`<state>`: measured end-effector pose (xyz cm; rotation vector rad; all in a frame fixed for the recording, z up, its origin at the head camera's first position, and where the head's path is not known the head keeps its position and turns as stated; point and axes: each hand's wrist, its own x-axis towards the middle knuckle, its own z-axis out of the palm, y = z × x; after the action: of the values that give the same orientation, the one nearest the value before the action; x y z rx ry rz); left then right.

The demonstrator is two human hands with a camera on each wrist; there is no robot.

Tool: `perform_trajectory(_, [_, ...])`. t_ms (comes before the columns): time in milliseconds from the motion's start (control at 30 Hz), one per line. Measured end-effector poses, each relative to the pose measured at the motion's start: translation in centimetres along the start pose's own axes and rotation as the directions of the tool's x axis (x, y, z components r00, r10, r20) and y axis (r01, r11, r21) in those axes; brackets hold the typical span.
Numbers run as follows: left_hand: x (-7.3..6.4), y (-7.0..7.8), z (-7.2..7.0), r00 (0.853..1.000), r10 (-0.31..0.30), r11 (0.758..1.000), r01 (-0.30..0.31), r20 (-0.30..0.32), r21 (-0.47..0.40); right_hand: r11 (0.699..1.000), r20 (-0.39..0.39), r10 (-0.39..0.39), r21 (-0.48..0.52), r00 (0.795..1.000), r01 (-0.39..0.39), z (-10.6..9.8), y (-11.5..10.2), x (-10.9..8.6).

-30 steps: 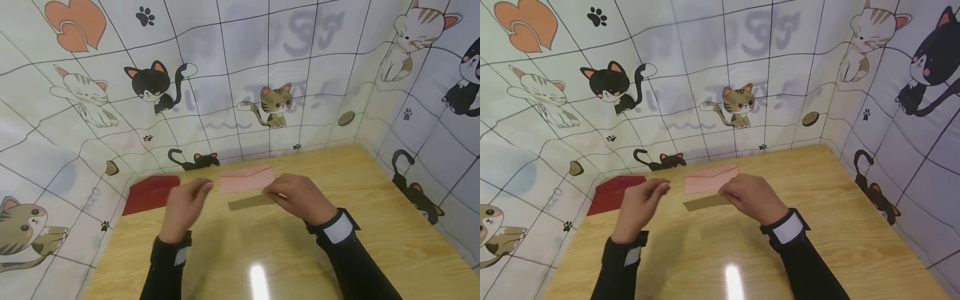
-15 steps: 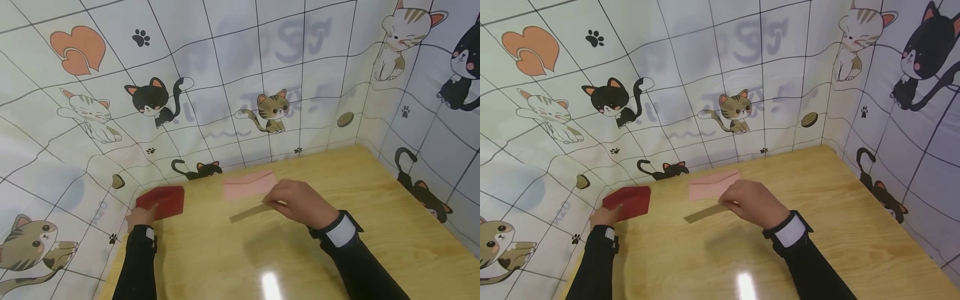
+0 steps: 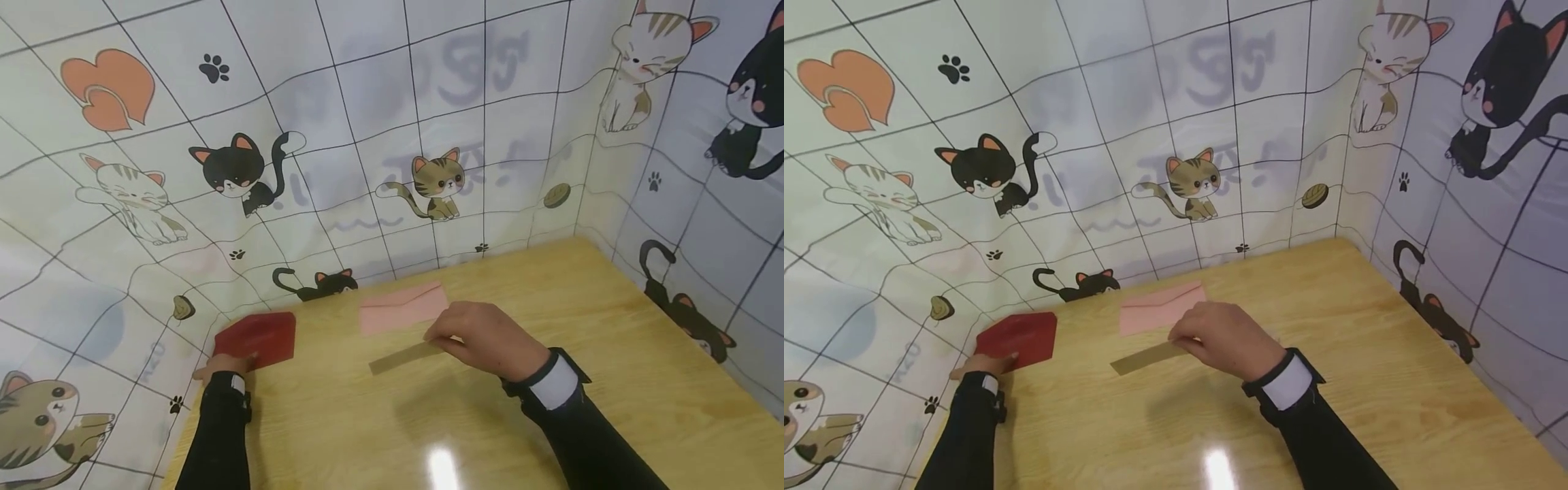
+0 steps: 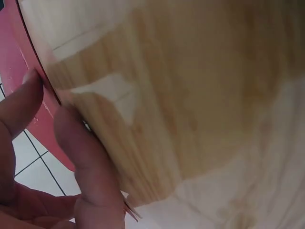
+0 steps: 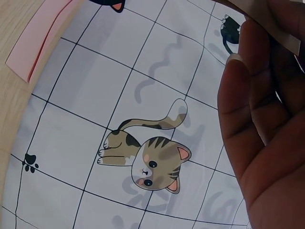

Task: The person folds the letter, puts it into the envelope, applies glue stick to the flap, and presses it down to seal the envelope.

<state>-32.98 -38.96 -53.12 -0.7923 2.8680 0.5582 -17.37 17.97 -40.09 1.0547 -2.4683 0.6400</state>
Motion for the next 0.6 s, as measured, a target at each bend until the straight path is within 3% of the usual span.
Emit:
perform_trajectory(100, [-0.1, 0.4, -0.5, 1.0, 0.003, 1.0, -0.003, 0.013, 0.0, 1.0, -0.004, 0.004, 0.003, 1.0, -0.004, -0.1, 0.0, 0.0])
perform_trajectory(333, [1.1, -0.3, -0.8, 0.991, 0.072, 0.986, -0.088, 0.112, 0.145, 1.0, -0.002, 0.001, -0.004, 1.0, -0.001, 0.0, 0.0, -0.1])
perform_trajectory(467, [0.9, -0.8, -0.9, 0.992, 0.018, 0.99, -0.036, 0.123, 0.139, 1.0, 0.007, 0.001, -0.006, 1.0, -0.001, 0.0, 0.0, -0.1])
perform_trajectory(600, [-0.5, -0.6, -1.1, 0.997, -0.018, 0.986, 0.005, 0.077, 0.165, 1.0, 0.011, 0.0, -0.001, 1.0, 0.0, 0.0, 0.0, 0.0])
